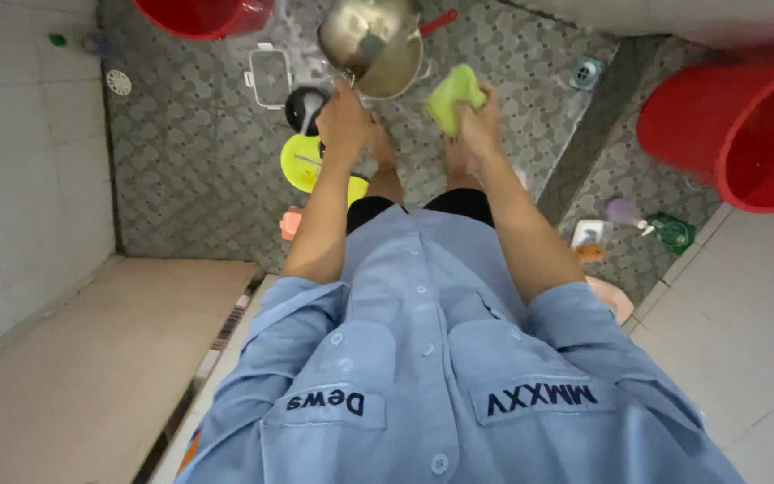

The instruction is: Washing various kitchen utensils, pots, and plates on a tiled floor using a sponge and soap.

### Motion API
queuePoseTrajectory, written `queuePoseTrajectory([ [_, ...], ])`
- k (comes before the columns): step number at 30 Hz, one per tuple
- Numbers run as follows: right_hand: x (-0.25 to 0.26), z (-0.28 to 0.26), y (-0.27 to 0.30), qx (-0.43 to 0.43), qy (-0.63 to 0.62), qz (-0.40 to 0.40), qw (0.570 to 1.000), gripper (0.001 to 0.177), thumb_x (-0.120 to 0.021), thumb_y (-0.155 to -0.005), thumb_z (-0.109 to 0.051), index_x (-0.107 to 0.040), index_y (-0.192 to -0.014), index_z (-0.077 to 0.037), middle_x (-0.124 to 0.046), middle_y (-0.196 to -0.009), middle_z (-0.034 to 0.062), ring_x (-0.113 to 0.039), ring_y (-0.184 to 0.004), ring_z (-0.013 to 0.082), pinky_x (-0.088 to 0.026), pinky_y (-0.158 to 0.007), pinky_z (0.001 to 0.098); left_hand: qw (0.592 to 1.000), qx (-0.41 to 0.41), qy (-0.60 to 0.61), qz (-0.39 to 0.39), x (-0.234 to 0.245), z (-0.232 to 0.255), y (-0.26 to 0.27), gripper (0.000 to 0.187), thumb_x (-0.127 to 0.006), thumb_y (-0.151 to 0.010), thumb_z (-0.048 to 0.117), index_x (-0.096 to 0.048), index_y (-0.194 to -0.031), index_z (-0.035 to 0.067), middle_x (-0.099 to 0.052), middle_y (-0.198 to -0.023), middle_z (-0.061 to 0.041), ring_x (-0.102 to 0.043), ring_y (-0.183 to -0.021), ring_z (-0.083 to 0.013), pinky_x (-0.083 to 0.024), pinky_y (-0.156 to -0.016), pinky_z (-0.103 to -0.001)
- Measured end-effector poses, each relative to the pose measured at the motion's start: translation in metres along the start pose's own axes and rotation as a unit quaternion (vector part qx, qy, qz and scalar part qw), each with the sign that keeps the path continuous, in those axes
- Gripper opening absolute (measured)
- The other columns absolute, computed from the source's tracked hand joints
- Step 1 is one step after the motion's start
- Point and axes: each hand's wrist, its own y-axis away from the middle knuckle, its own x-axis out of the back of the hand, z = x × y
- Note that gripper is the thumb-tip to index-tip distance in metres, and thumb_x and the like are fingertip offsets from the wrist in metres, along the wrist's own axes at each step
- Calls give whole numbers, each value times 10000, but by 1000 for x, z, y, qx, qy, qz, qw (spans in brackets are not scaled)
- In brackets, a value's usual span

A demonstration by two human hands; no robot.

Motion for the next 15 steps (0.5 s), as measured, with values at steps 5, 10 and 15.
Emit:
queuePoseTrajectory([
  [5, 23, -18, -1, -18, -36, 16, 999, 495, -746, -955, -116, -481, -1371, -63, -670, -1219, 123, -676, -1058, 208, -591, -875, 332, 977, 93, 180, -68, -39, 35, 24, 308, -607, -1070, 300, -556, -1288, 89, -719, -1089, -241, -659, -1048, -491, -488, -874, -589],
  [10, 41, -35, -18, 164, 84, -167, 969, 461, -776, -1002, -99, -518, -1381, -46, -678, -1213, 134, -689, -1068, 225, -596, -881, 359, 936, -27, 351, -7, -88, 61, 89, 226, -664, -997, 242, -661, -1099, 40, -726, -1048, -230, -689, -1029, -436, -519, -886, -481],
  [15, 52, -65, -20, 261, 252, -206, 909, 650, -618, -832, 91, -471, -1460, 15, -498, -1468, 238, -633, -1001, 311, -624, -800, 348, 911, 31, 382, -153, -28, 143, 153, 289, -661, -1008, 306, -688, -1068, 25, -736, -927, -231, -711, -930, -423, -546, -841, -462],
])
